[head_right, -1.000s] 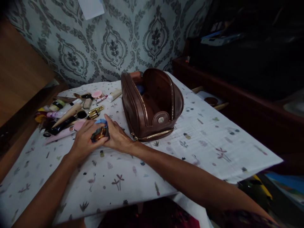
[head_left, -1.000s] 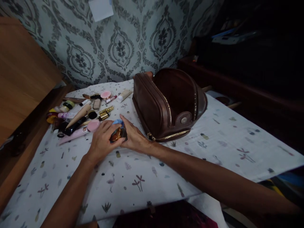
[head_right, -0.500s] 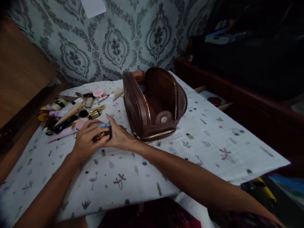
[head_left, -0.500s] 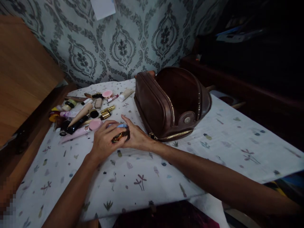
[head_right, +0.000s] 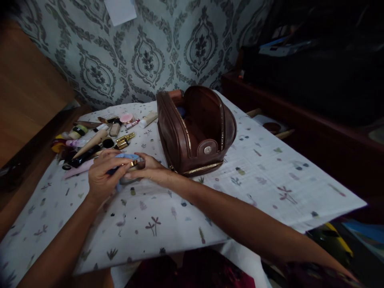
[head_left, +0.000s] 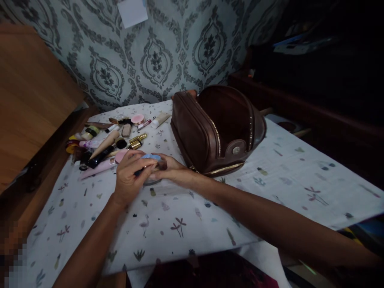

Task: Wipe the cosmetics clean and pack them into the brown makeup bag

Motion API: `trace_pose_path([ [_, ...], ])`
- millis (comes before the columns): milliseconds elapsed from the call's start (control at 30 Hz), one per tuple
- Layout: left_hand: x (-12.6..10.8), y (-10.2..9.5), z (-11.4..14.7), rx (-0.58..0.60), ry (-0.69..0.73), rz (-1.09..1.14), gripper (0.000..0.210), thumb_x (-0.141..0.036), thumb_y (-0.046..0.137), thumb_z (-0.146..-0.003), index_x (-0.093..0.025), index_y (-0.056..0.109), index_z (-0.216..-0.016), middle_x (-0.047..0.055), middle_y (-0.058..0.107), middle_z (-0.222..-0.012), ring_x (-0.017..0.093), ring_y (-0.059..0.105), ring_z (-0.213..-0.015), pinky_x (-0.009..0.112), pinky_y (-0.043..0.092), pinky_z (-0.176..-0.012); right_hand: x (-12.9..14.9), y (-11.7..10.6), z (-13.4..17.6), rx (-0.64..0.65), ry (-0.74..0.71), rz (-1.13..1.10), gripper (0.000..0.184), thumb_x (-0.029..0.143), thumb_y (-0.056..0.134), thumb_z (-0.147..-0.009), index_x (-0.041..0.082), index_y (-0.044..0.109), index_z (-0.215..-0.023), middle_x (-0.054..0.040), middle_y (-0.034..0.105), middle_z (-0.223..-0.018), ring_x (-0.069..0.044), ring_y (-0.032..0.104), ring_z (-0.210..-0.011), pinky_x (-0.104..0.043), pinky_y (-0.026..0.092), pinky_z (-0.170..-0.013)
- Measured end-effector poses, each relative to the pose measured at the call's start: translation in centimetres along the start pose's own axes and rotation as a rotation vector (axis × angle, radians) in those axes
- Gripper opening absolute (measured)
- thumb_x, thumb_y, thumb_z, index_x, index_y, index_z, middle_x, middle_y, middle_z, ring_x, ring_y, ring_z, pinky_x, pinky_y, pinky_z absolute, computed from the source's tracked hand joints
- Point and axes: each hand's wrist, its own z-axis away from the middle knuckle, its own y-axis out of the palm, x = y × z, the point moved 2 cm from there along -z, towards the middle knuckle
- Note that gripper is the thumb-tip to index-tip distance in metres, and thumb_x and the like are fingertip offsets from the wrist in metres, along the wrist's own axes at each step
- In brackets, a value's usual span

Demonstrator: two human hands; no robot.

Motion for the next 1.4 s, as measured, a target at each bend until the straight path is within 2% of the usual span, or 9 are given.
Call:
trace_pose_path([
  [133,0.5,-0.5,0.2,-0.135,-0.204,0.088,0.007,-0.021,0.065,-0.091,-0.023,0.072,-0.089,-0.001,0.073,-0.084,0.017,0.063,-0.086,0.032,0.05,-0.08,0.5,0.6,0.2,0.011,-0.012,-0.092,0.05,0.027,0.088,-0.057,0.017,0.065,-0.1,0.0022,0.068,-0.088,-0.012,0.063,-0.078,-0.026,0.051,-0.077],
  [333,0.6,-0.7,0.8,-0.22,-0.347,0.065,0.017,-0.033,0.056,-0.096,-0.022,0.069,-0.102,0.001,0.07,-0.093,0.018,0.065,-0.086,0.032,0.05,-0.079,1.0,1.0,0.5,-0.024,-0.006,-0.246,0.043,0.023,0.088,-0.056,0.018,0.066,-0.092,-0.0009,0.069,-0.09,-0.016,0.065,-0.085,-0.031,0.055,-0.084],
  [500,0.8,0.7,1.4,-0.078,-0.173,-0.118,0.047,-0.045,0.064,-0.09,-0.021,0.053,-0.129,0.01,0.061,-0.118,0.026,0.059,-0.11,0.044,0.047,-0.098,1.1,1.0,0.6,-0.108,-0.082,-0.294,0.048,0.025,0.085,-0.061,0.021,0.06,-0.101,-0.0022,0.068,-0.102,-0.019,0.065,-0.096,-0.034,0.053,-0.093],
  [633,1.4,2.2,1.9,0.039,-0.051,-0.284,0.076,-0.049,0.076,-0.079,-0.018,0.041,-0.141,0.016,0.056,-0.125,0.032,0.055,-0.116,0.05,0.047,-0.099,0.8,0.8,0.6,-0.151,-0.095,-0.309,0.049,0.027,0.087,-0.061,0.022,0.057,-0.1,-0.0015,0.066,-0.104,-0.018,0.065,-0.101,-0.033,0.052,-0.096],
  [767,1.5,2.3,1.9,0.022,-0.066,-0.291,0.066,-0.036,0.072,-0.081,-0.019,0.043,-0.138,0.013,0.06,-0.118,0.03,0.059,-0.109,0.048,0.049,-0.096,0.5,0.7,0.3,-0.15,-0.105,-0.296,0.047,0.031,0.086,-0.064,0.022,0.058,-0.1,-0.0016,0.067,-0.105,-0.017,0.065,-0.101,-0.03,0.052,-0.095],
  [900,1.5,1.8,1.5,0.024,-0.11,-0.176,0.058,-0.031,0.069,-0.08,-0.02,0.048,-0.133,0.011,0.063,-0.118,0.027,0.062,-0.109,0.044,0.05,-0.095,0.6,0.4,0.1,-0.12,-0.06,-0.295,0.037,0.044,0.075,-0.078,0.023,0.06,-0.105,-0.0026,0.068,-0.103,-0.016,0.066,-0.093,-0.028,0.056,-0.08],
  [1000,1.6,1.6,1.4,0.025,-0.116,-0.145,0.053,-0.031,0.069,-0.081,-0.02,0.051,-0.13,0.01,0.064,-0.116,0.026,0.063,-0.108,0.042,0.051,-0.094,0.7,0.2,0.1,-0.119,-0.035,-0.32,0.034,0.044,0.075,-0.079,0.023,0.06,-0.101,0.0,0.068,-0.092,-0.013,0.066,-0.082,-0.025,0.056,-0.073],
  [1300,0.4,0.8,0.9,-0.018,0.137,-0.286,0.027,-0.015,0.06,-0.091,-0.024,0.059,-0.116,0.004,0.07,-0.096,0.022,0.065,-0.096,0.039,0.052,-0.089,0.2,0.1,0.0,-0.208,0.002,-0.362,0.037,0.046,0.08,-0.076,0.021,0.054,-0.084,0.0035,0.066,-0.076,-0.013,0.067,-0.069,-0.026,0.059,-0.063],
  [1400,1.0,1.2,1.3,0.047,0.128,-0.357,0.04,-0.031,0.068,-0.088,-0.021,0.055,-0.126,0.011,0.067,-0.11,0.028,0.062,-0.105,0.044,0.05,-0.093,0.5,0.3,0.1,-0.195,0.0,-0.383,0.031,0.045,0.076,-0.08,0.02,0.06,-0.089,0.0018,0.067,-0.079,-0.012,0.065,-0.07,-0.023,0.057,-0.062],
])
